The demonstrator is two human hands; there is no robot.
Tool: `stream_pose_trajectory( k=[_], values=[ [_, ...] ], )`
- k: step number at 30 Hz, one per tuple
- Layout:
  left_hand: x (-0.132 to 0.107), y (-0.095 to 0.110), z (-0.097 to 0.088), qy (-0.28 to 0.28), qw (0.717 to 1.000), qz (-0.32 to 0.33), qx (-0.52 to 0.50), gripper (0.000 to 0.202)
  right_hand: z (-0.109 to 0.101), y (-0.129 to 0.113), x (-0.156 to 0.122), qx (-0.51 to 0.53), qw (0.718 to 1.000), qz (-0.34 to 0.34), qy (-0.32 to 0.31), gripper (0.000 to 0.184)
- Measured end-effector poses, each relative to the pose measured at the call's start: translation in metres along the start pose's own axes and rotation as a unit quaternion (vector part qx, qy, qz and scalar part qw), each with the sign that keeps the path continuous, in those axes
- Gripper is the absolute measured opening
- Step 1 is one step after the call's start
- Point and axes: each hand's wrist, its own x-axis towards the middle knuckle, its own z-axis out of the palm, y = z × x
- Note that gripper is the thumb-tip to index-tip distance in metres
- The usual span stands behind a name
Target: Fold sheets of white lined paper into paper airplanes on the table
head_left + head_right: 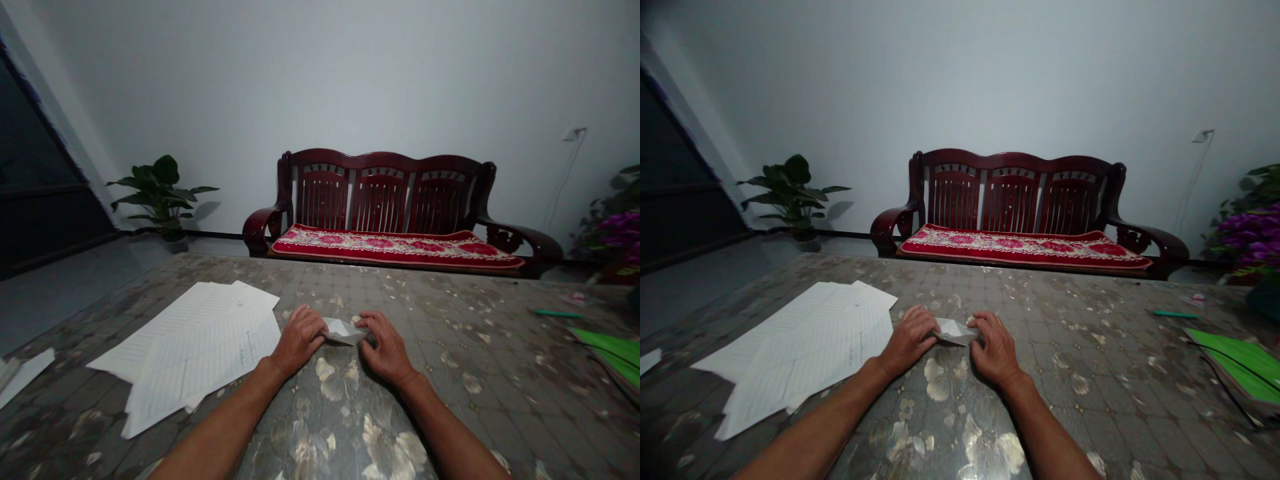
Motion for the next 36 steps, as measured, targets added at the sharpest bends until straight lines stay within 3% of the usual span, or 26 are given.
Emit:
stream_pose_trajectory(
  k=[7,14,21,29,32,36],
  values=[
    [-0.002,0.006,0.0,0.001,1.0,-0.016,0.011,0.017,-0.004,-0.006,-0.001,0.017,0.999,-0.034,-0.027,0.038],
    [-0.002,0.006,-0.003,-0.043,0.999,-0.006,0.01,0.009,-0.002,-0.007,-0.002,0.035,0.998,-0.028,-0.034,0.031],
    [0.0,0.014,-0.006,-0.063,0.997,0.033,0.015,0.018,0.0,-0.005,-0.001,0.034,0.999,-0.017,-0.02,0.035],
    [0.004,0.024,-0.004,-0.085,0.994,0.028,0.058,0.02,0.003,-0.002,0.001,-0.005,0.999,0.013,-0.047,0.024],
    [0.004,0.031,-0.006,-0.091,0.995,0.022,0.031,0.018,0.003,0.001,0.003,-0.019,0.999,0.031,-0.033,0.024],
    [0.005,0.041,-0.011,-0.053,0.997,0.002,-0.052,0.017,-0.001,0.006,0.007,-0.014,0.999,0.039,-0.02,0.022]
  ],
)
